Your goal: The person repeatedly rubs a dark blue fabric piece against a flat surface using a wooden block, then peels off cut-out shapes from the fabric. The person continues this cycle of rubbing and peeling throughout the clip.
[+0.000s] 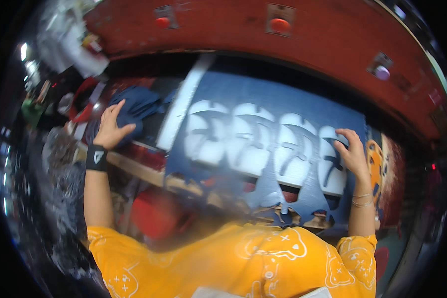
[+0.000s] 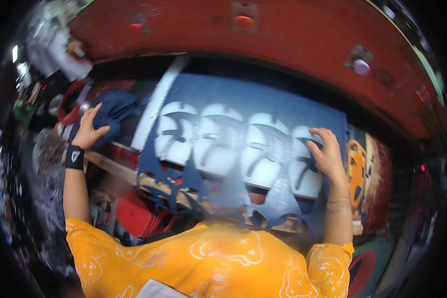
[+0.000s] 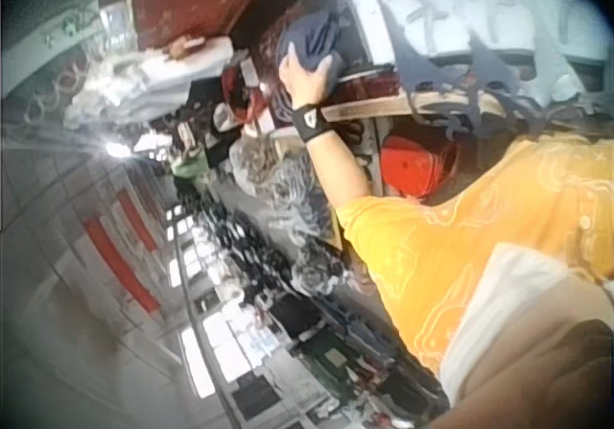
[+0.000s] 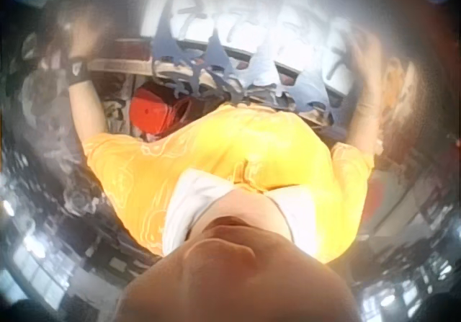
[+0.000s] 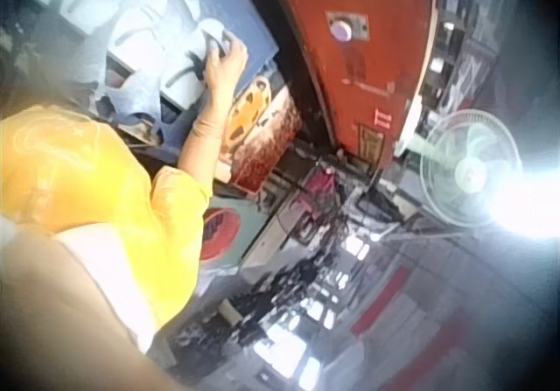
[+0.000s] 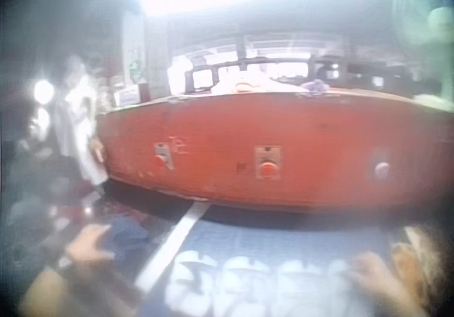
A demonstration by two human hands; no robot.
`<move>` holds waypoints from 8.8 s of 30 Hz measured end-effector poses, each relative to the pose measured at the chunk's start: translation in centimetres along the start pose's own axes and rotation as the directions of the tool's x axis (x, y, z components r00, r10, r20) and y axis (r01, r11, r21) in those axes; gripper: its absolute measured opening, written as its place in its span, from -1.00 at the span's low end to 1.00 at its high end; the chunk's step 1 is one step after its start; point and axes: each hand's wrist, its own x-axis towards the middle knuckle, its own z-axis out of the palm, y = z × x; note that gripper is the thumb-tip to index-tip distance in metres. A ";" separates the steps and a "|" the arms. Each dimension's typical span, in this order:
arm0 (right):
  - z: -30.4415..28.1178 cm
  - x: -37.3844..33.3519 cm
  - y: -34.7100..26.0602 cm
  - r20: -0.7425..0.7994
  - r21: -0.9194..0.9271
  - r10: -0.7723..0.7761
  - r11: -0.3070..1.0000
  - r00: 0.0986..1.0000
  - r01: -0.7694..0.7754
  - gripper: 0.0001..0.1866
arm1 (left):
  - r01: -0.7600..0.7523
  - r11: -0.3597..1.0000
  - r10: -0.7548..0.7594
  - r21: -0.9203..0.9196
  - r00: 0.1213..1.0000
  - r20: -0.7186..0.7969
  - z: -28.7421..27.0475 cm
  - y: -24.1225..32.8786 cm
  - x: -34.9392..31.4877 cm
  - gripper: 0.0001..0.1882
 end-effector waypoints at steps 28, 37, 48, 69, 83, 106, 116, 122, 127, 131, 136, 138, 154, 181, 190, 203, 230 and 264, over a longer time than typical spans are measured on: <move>-5.4 -11.9 11.5 -0.103 -0.144 0.443 0.879 0.891 -0.454 -0.01 | -0.277 0.951 0.263 0.138 0.958 0.114 16.5 19.8 2.8 -0.25; -12.0 -13.7 8.7 0.107 0.987 0.311 0.084 0.944 -0.139 -0.12 | -0.313 0.941 0.308 0.128 0.949 0.058 16.8 18.9 2.8 -0.29; -4.2 -20.7 3.8 0.136 0.734 0.211 -0.677 0.968 0.044 -0.06 | -0.289 0.952 0.287 0.102 0.957 0.036 16.5 19.3 2.9 -0.34; -2.4 -17.1 -11.1 -0.696 0.622 0.135 0.602 0.705 0.500 0.13 | -0.237 0.970 0.231 0.046 0.967 0.109 15.8 21.5 2.4 -0.28; 6.3 -8.9 -17.7 0.031 0.893 0.152 -0.449 0.988 0.041 0.06 | -0.356 0.901 0.395 -0.248 0.909 0.131 11.1 18.0 1.9 -0.38; 8.6 -4.9 -22.2 0.269 0.918 0.083 -0.323 0.960 -0.229 0.01 | -0.945 0.208 0.695 -0.254 0.325 -0.641 3.7 26.3 7.5 -0.87; 9.0 -4.9 -21.9 0.339 0.883 0.039 -0.358 0.940 -0.304 -0.01 | -0.967 0.190 0.892 -0.172 0.243 -0.382 3.3 24.5 8.3 -0.84; 7.6 -3.0 -20.0 0.282 0.958 0.070 -0.079 0.957 -0.276 -0.01 | -0.485 0.410 0.912 -0.772 0.205 0.355 3.5 15.8 3.8 -0.67; 6.5 1.6 -18.6 0.268 0.732 0.145 0.612 0.953 -0.299 -0.21 | -0.568 0.758 0.577 -0.320 0.813 -0.076 9.8 13.2 2.8 -0.36; 10.1 5.7 -19.7 0.014 0.185 0.079 0.979 0.997 -0.080 -0.15 | -0.520 0.819 0.527 -0.245 0.849 -0.040 12.0 13.4 0.3 -0.34; 12.4 5.2 -18.6 0.042 -0.266 -0.051 0.962 0.998 0.060 -0.15 | -0.499 0.827 0.513 -0.258 0.858 -0.016 11.9 13.1 -0.4 -0.34; 10.7 4.7 -18.3 0.041 -0.109 0.029 0.994 0.999 -0.025 -0.17 | -0.496 0.827 0.515 -0.265 0.857 0.000 11.9 13.1 -0.3 -0.33; 12.1 6.2 -19.2 0.216 -0.304 -0.117 0.936 0.969 0.181 -0.03 | -0.492 0.777 0.521 -0.392 0.853 -0.038 10.4 9.2 0.2 -0.41; 20.3 7.2 -29.7 -0.036 -0.194 -0.173 0.967 0.984 0.163 -0.29 | -0.308 0.770 0.345 -0.559 0.938 -0.041 10.5 10.6 -1.9 -0.54; 10.8 2.5 -18.5 0.309 -0.035 -0.181 0.979 0.934 0.201 -0.45 | -0.280 0.553 0.229 -0.784 0.957 -0.180 8.1 9.2 -3.5 -0.77; 11.5 3.9 -12.3 -0.018 -0.198 0.188 0.962 0.982 -0.188 -0.47 | -0.366 0.735 0.423 -0.571 0.906 -0.037 10.7 14.2 -2.5 -0.88; 7.6 2.2 -14.4 0.144 -0.387 0.073 0.922 0.987 -0.011 -0.36 | -0.305 0.810 0.327 -0.501 0.944 -0.045 14.8 15.1 8.7 -0.78; 19.8 5.9 -32.6 0.136 0.003 0.012 1.000 0.991 -0.012 -0.10 | -0.049 0.287 0.009 -0.957 0.999 -0.048 9.9 11.9 2.9 -0.19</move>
